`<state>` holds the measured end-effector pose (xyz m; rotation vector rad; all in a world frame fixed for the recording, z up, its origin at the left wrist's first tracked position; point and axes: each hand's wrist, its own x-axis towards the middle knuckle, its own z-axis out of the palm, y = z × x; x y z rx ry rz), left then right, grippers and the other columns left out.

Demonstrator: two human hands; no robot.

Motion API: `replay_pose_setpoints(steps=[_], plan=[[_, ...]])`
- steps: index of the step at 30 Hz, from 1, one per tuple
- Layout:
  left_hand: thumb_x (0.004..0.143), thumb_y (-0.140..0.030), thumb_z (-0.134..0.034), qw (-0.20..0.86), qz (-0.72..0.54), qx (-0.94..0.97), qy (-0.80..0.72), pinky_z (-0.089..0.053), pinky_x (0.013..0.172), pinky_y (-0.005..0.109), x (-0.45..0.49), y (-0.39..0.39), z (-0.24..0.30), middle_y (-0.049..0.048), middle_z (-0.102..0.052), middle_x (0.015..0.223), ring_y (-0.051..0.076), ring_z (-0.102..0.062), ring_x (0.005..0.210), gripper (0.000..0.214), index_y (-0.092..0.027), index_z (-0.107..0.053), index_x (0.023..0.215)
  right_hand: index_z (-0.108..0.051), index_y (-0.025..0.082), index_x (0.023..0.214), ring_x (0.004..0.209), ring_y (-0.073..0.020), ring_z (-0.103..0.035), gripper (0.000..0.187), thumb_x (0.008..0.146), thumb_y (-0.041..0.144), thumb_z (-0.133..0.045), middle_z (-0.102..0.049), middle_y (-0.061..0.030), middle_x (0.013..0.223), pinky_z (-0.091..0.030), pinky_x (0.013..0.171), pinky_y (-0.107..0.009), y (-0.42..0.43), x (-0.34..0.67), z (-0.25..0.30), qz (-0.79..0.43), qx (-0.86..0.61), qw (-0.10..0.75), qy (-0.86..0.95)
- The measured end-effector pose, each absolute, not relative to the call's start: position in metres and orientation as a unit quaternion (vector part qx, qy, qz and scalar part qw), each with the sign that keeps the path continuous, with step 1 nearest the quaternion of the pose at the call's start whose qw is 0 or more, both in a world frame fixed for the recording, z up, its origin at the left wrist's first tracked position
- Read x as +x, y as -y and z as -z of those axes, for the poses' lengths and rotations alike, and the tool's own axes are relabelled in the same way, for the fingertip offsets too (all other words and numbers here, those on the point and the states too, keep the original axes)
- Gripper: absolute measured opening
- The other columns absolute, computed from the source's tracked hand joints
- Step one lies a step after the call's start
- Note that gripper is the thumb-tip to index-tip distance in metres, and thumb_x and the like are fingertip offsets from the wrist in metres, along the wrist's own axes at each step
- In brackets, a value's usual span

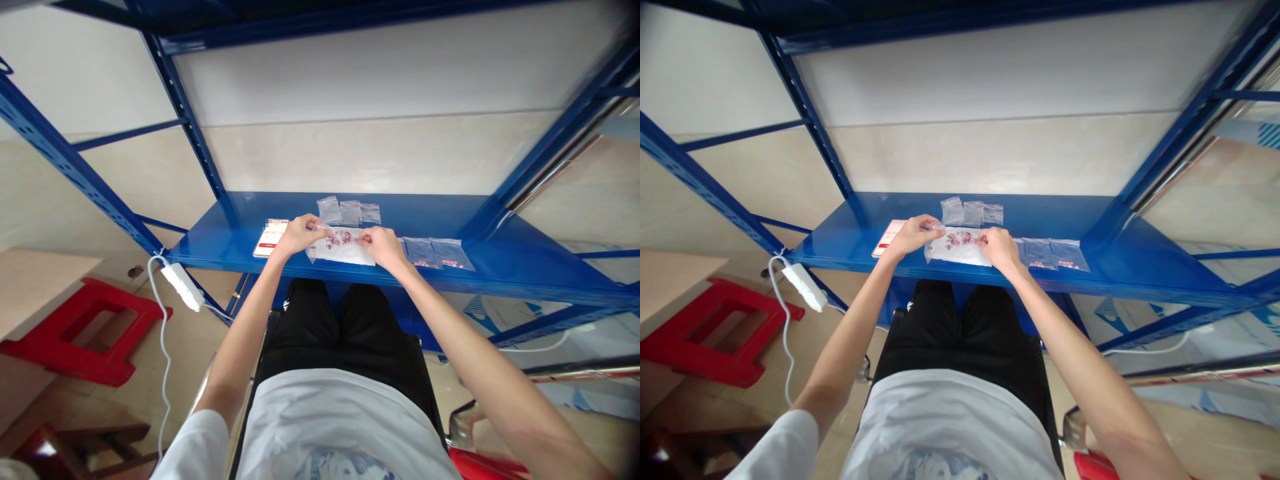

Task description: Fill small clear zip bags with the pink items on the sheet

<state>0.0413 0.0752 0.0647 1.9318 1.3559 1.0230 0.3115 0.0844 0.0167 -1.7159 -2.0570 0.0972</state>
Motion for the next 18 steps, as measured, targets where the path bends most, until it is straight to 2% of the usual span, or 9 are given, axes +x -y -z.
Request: replay_pose_setpoints(steps=[18], plan=[[0.079, -0.055, -0.084, 0.281, -0.361, 0.731, -0.506, -0.056, 0.090, 0.033, 0.0399, -0.0786, -0.0600, 0.0102, -0.080, 0.119, 0.028, -0.073, 0.112, 0.050, -0.019, -0.078, 0.114, -0.087, 0.024, 0.105, 0.099, -0.0254, -0.078, 0.019, 0.096, 0.021, -0.070, -0.085, -0.0085, 0.103, -0.052, 0.081, -0.029, -0.0857, 0.3064, -0.0161, -0.063, -0.614, 0.222, 0.755]])
